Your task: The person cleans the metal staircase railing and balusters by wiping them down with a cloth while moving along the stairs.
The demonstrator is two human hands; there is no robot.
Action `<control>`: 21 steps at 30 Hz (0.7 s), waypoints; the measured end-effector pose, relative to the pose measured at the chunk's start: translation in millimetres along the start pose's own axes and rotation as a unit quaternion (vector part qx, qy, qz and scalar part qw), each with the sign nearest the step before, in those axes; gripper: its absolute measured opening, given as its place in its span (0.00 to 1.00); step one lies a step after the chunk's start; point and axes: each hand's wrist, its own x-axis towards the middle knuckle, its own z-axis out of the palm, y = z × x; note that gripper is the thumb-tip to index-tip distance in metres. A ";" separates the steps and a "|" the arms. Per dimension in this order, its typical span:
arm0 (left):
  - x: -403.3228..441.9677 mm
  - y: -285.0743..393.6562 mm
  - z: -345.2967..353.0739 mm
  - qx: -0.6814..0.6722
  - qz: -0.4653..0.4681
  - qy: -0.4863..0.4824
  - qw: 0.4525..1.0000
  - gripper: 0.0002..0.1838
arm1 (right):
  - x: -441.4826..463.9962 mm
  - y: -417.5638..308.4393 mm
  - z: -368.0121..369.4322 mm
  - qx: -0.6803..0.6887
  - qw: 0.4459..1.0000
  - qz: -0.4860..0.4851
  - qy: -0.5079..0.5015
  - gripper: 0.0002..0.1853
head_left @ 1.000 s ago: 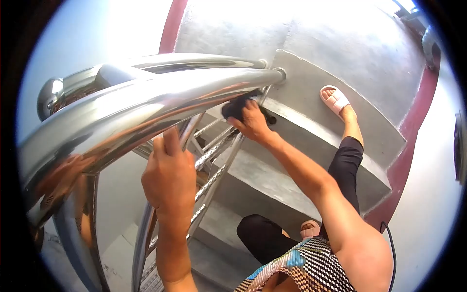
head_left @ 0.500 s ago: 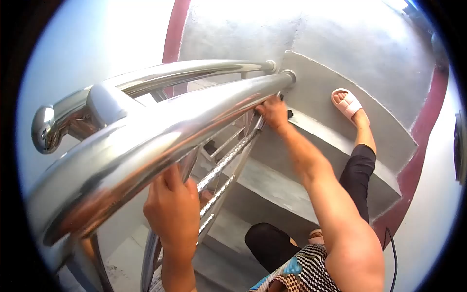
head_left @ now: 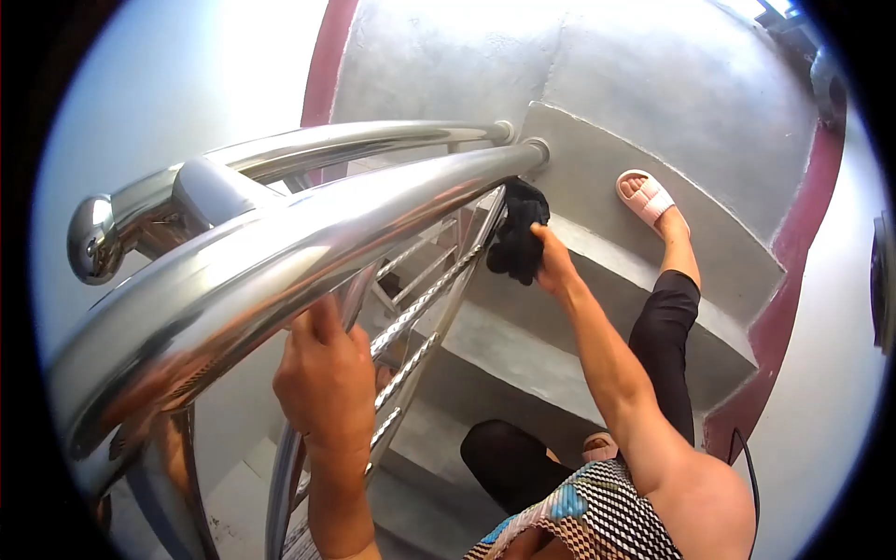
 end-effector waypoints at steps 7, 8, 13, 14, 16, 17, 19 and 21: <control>0.5 -5.3 4.0 0.035 0.037 0.030 0.998 0.29 | -51.0 41.8 40.1 -0.649 0.713 -0.266 -0.008 0.18; -1.6 -4.9 3.6 0.038 0.032 0.021 0.999 0.29 | -54.6 41.7 42.7 -0.650 0.715 -0.258 -0.007 0.18; -1.3 -3.8 2.6 0.026 0.039 0.034 0.998 0.28 | -13.8 32.4 28.4 -0.353 0.865 -0.356 0.033 0.19; -0.4 -2.8 2.9 0.022 0.041 0.038 0.998 0.28 | -5.1 31.8 27.3 -0.174 0.955 -0.240 0.023 0.23; 0.3 0.3 0.6 0.014 0.016 0.019 1.000 0.25 | 28.4 42.9 21.3 -0.250 0.923 -0.287 0.052 0.26; 0.3 1.8 -0.9 0.006 -0.009 -0.001 1.000 0.22 | 41.3 50.7 20.9 -0.325 0.883 -0.330 0.080 0.28; -0.4 2.7 -3.1 0.018 -0.015 -0.018 1.000 0.23 | 66.7 76.6 24.8 -0.504 0.759 -0.385 0.145 0.29; 0.6 1.7 -2.1 0.032 -0.022 -0.031 0.999 0.23 | 86.0 83.9 36.1 -0.585 0.642 -0.452 0.203 0.30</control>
